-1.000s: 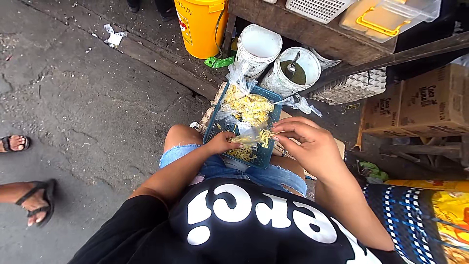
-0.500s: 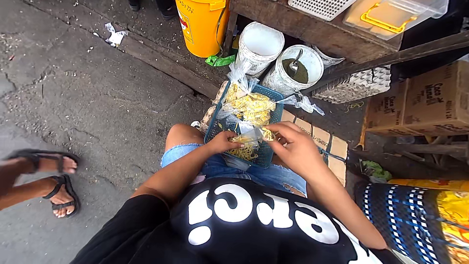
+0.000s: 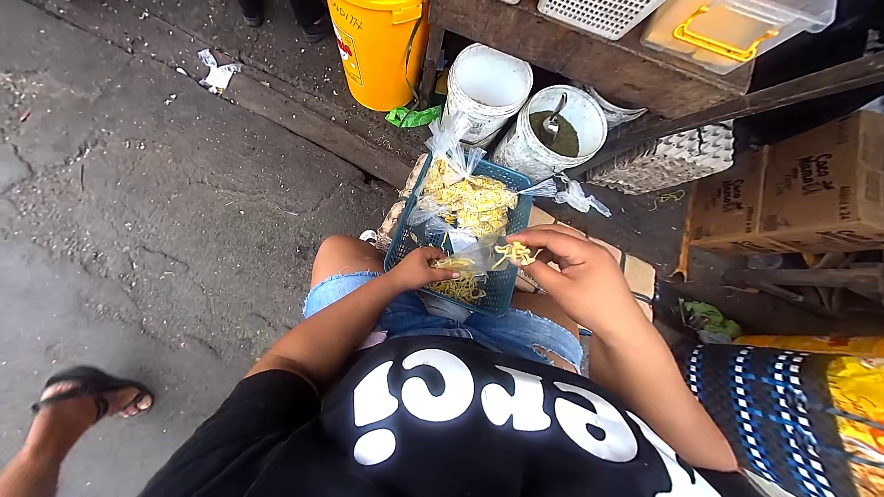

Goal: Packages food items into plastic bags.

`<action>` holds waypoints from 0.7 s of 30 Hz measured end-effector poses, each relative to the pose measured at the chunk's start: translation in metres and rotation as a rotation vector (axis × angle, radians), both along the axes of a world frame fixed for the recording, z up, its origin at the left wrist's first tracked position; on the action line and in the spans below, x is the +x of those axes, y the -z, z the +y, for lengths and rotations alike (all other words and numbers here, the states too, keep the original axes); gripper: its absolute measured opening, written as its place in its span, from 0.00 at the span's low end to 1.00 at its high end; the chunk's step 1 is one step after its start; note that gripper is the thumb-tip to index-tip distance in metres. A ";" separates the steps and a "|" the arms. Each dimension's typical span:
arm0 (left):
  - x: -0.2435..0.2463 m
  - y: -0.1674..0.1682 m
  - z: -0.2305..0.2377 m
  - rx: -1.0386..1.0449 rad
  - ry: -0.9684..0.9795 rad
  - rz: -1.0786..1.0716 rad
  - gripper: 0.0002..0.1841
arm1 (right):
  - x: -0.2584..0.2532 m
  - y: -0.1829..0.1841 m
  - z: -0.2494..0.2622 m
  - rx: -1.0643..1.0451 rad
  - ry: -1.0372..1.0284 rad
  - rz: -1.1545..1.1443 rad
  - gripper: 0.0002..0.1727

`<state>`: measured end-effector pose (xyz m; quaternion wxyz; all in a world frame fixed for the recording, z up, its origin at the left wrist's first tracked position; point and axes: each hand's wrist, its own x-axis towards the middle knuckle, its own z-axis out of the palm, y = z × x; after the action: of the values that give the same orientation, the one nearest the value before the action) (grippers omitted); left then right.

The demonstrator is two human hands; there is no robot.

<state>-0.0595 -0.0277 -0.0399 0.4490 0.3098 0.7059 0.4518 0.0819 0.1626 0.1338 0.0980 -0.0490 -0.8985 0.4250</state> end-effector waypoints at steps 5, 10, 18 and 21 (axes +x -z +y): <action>0.000 0.000 0.000 0.009 -0.010 -0.015 0.22 | 0.003 -0.004 -0.001 -0.017 -0.053 0.006 0.13; 0.001 0.001 0.000 0.019 -0.015 -0.024 0.21 | 0.005 -0.010 -0.005 0.016 -0.076 0.171 0.10; 0.000 0.001 -0.001 0.050 -0.003 0.010 0.21 | -0.001 0.002 -0.018 0.320 -0.053 -0.074 0.18; 0.001 0.003 -0.001 0.060 -0.013 0.011 0.22 | -0.001 -0.001 -0.016 0.230 -0.013 0.038 0.12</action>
<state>-0.0587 -0.0291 -0.0426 0.4328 0.3211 0.6963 0.4741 0.0806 0.1464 0.1344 0.1173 -0.0236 -0.9396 0.3206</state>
